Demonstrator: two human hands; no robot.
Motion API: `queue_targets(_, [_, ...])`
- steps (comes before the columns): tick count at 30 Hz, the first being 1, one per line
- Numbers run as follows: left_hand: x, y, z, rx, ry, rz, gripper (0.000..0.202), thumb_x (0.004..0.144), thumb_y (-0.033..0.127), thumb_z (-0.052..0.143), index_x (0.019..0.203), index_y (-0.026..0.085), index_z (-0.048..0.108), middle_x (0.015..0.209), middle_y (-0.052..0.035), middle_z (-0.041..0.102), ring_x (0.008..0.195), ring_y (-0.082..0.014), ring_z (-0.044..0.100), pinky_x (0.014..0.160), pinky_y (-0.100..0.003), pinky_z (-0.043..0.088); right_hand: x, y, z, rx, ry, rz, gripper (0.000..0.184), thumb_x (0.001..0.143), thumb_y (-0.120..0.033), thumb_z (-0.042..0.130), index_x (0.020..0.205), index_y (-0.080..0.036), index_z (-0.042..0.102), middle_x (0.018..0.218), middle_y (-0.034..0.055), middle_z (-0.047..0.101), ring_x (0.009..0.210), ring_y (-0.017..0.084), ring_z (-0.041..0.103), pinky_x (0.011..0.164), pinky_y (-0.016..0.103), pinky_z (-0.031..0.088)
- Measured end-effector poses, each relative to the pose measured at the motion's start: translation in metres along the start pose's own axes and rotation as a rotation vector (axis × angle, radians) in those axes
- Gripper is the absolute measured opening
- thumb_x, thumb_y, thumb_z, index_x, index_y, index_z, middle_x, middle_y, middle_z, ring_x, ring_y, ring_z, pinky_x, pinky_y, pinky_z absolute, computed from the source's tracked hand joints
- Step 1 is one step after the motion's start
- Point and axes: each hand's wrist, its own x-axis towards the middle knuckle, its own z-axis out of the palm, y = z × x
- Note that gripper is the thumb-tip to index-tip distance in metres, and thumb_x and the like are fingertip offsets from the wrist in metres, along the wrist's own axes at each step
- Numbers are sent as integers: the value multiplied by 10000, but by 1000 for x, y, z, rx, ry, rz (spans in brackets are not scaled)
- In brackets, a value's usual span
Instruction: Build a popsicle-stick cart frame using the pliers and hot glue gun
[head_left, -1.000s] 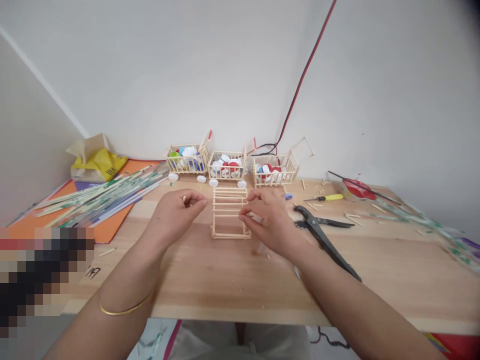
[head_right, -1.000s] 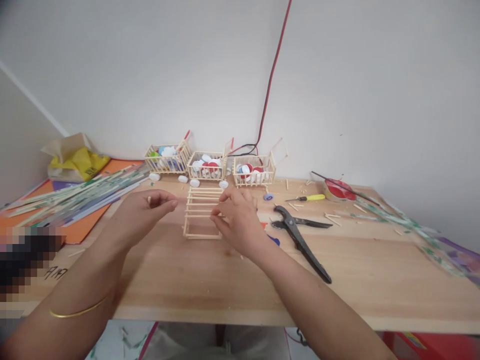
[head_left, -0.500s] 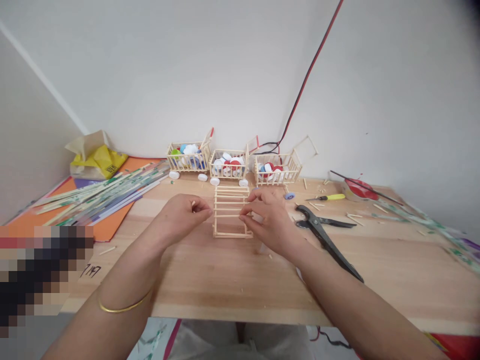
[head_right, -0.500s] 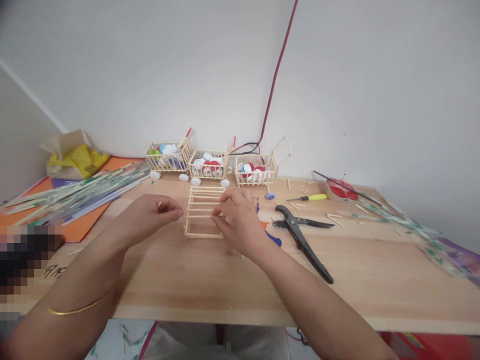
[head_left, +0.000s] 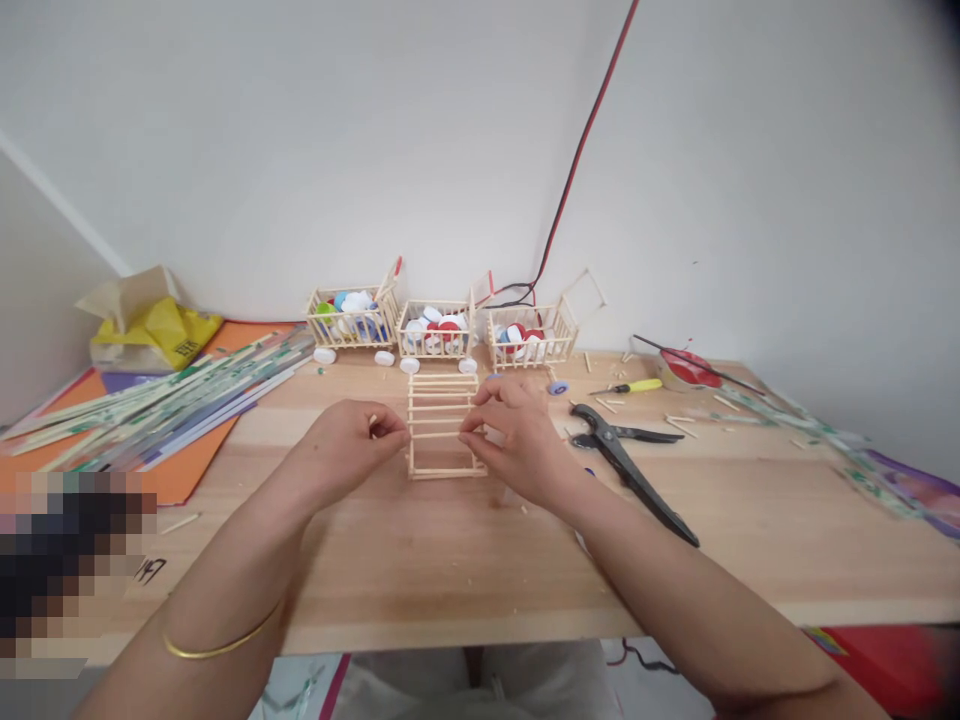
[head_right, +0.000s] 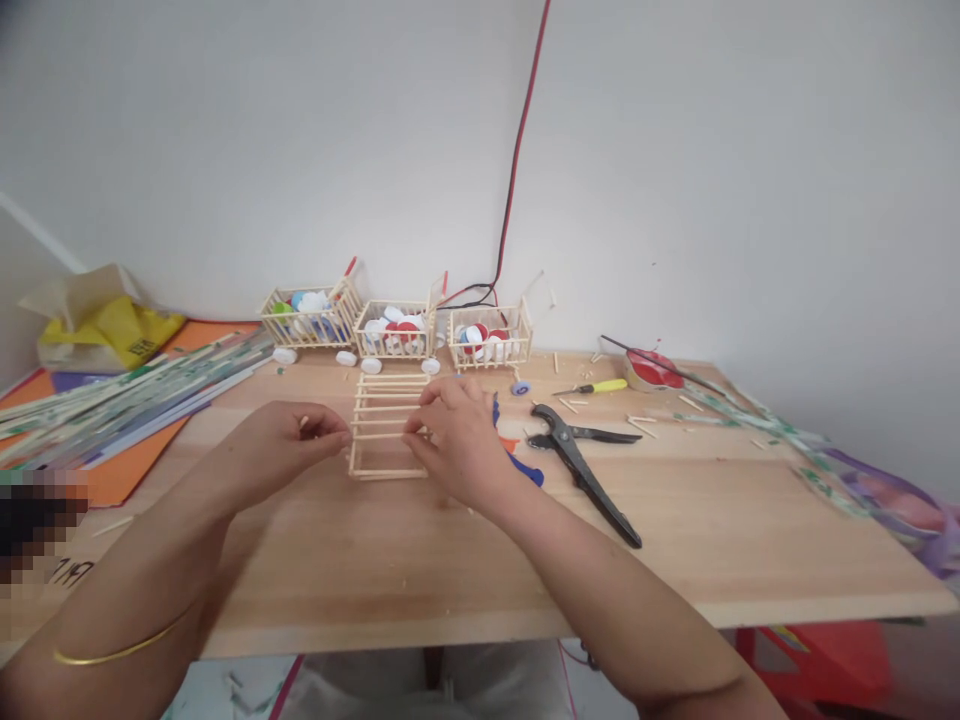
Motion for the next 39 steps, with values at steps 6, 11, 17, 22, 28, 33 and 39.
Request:
queue_targets(6, [1,0,1,14,18,8,251,704,382,531,610,179,644,568,8,599,544,-138,494,504,-228,345,0,0,1,6,13,4,61,798,-204,625,756,-203,670,997,62,555,965,223,460,823,387,331])
queue_targets(11, [1,-2,2,6,6,6,244,709,371,531,615,176,645,575,10,596,543,-134,483,500,-225,342,0,-1,0,39,15,21,49,779,-183,639,744,-197,670,983,59,565,968,223,466,822,382,332])
queue_targets(17, [0,-2,1,-21,2,3,256,704,376,528,608,171,647,588,5,604,556,-139,488,507,-228,347,0,-2,2,33,17,12,49,782,-185,634,744,-196,663,973,58,566,958,217,470,814,375,336])
queue_targets(22, [1,-4,2,-13,-17,-2,270,714,388,514,619,169,639,598,3,598,568,-143,495,519,-233,352,-1,-2,1,39,20,10,22,775,-226,652,770,-208,664,976,57,569,971,225,477,822,381,342])
queue_targets(28, [1,-5,-1,-26,6,-13,265,713,391,526,642,170,653,608,2,611,581,-149,511,531,-237,360,1,9,-24,19,56,50,54,774,-173,606,761,-205,648,924,51,608,928,209,517,812,360,368])
queue_targets(33, [0,-6,-2,-17,-29,-24,257,710,386,533,654,171,663,636,-7,639,605,-161,539,553,-248,379,-1,21,-32,-63,-97,99,91,741,-146,600,692,-204,650,851,46,629,919,221,542,789,358,373])
queue_targets(39, [1,-6,0,-46,-66,-39,258,701,382,535,696,176,690,674,-15,671,639,-174,567,580,-257,398,-1,14,-27,-45,-194,118,101,769,-164,602,708,-205,672,843,47,639,858,196,549,785,346,375])
